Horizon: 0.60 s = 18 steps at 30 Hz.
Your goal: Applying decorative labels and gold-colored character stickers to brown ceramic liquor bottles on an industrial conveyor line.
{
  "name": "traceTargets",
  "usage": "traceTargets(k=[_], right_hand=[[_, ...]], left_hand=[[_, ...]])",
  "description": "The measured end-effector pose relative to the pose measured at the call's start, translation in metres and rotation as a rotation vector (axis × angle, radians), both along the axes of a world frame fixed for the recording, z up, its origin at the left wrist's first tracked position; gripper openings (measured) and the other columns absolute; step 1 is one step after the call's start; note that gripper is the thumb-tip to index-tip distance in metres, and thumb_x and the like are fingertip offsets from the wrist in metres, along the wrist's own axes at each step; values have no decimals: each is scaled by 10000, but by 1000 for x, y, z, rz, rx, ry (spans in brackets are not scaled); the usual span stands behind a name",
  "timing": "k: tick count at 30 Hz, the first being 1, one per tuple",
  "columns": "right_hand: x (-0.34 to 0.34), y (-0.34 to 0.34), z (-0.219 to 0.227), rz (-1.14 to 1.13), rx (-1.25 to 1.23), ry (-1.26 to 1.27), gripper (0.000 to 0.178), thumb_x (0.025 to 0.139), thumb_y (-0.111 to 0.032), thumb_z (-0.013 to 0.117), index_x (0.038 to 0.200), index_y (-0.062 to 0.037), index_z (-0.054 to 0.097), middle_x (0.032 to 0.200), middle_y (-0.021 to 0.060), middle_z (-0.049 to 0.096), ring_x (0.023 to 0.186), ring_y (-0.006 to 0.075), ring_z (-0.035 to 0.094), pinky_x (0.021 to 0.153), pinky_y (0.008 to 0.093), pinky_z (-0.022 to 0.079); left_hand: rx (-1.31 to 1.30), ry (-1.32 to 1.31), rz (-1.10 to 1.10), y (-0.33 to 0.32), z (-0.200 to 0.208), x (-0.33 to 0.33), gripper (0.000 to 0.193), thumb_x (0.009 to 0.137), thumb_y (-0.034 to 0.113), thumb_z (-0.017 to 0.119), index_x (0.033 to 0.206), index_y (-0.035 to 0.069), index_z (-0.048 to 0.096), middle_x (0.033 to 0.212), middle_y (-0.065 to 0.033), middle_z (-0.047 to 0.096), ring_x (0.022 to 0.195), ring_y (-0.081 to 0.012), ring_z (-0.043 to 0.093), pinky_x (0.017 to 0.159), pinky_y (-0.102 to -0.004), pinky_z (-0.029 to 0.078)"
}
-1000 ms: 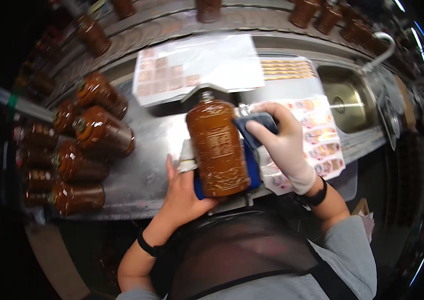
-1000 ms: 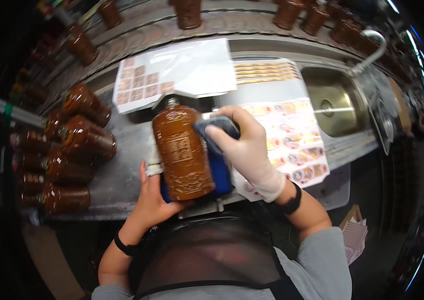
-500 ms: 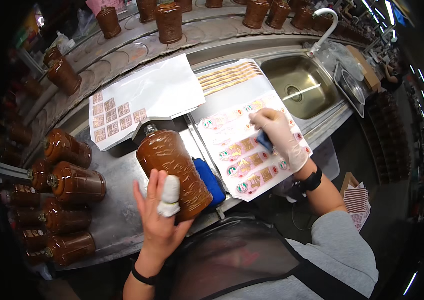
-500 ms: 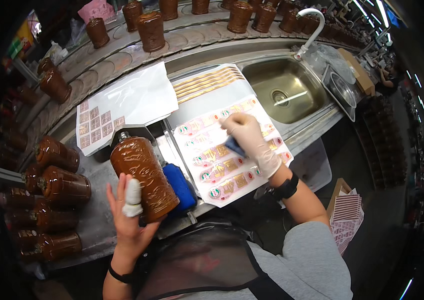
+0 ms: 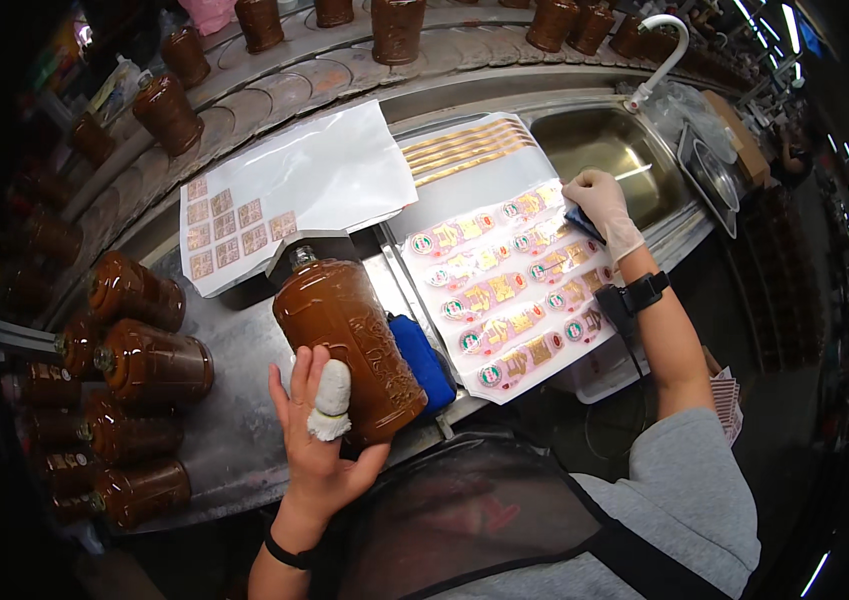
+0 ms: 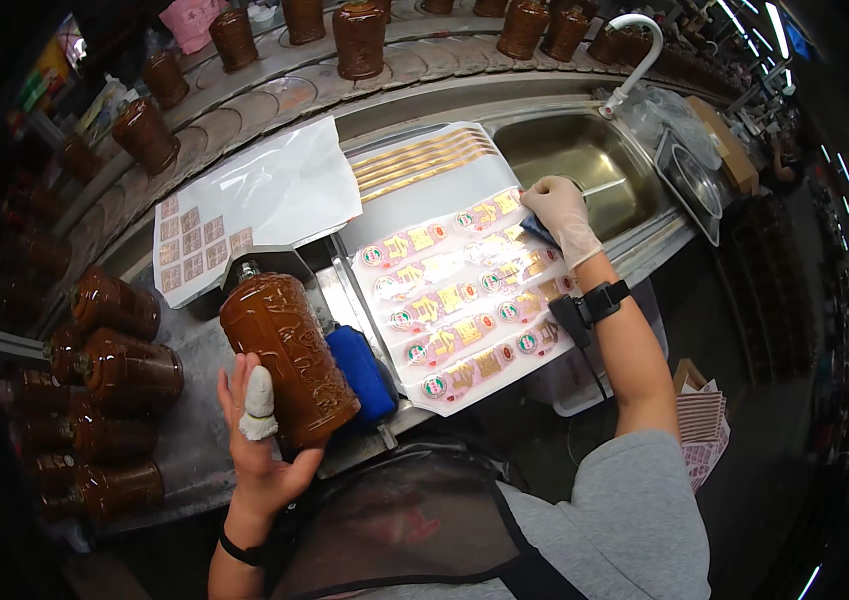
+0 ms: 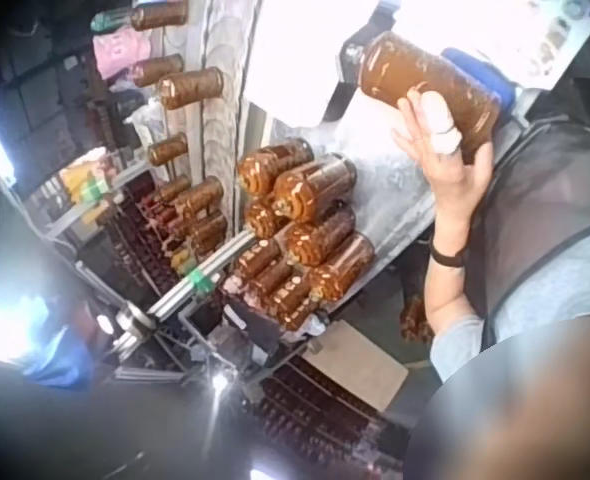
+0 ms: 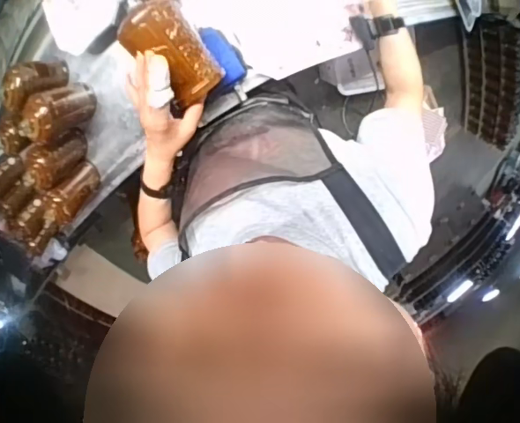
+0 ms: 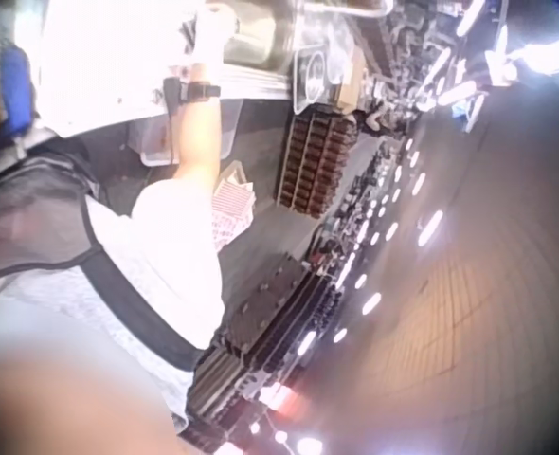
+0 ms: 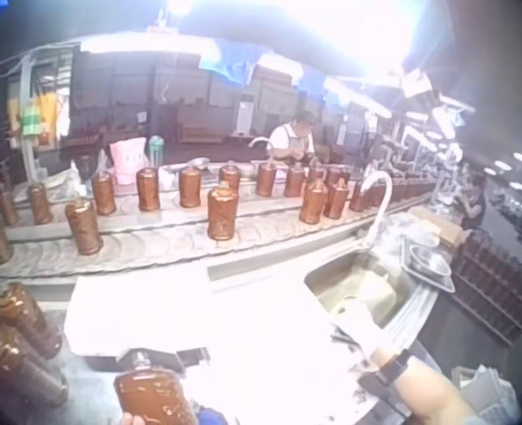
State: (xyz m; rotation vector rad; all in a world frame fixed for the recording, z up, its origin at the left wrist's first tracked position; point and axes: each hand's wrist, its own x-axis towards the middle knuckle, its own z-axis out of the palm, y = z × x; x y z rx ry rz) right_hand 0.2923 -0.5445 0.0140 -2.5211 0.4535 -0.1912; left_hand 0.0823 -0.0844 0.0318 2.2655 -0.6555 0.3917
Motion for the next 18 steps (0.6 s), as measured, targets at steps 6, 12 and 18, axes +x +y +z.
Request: traceTargets(k=[6, 12, 18], right_hand=[[11, -48, 3, -35, 249, -169, 174, 759, -198, 789, 801, -36, 738, 708, 45, 695, 641, 108, 603, 624, 292, 479], [34, -151, -41, -228, -74, 146, 297, 686, -226, 868, 858, -16, 746, 809, 92, 725, 691, 171, 647, 660, 322, 499], [34, -122, -37, -237, -191, 150, 383, 635, -241, 856, 899, 13, 744, 841, 127, 738, 722, 216, 680, 697, 345, 516]], left_hand=[[-34, 75, 54, 11, -1, -5, 1028, 701, 290, 815, 1535, -9, 294, 1567, -277, 304, 1466, -430, 288, 1177, -627, 110], [-72, 129, 44, 16, -11, -7, 997, 782, 449, 753, 1522, -38, 295, 1559, -299, 306, 1470, -443, 271, 1185, -612, 78], [-151, 208, 83, 20, -9, -16, 1086, 775, 502, 772, 1535, -55, 233, 1564, -316, 280, 1470, -458, 250, 1195, -581, 84]])
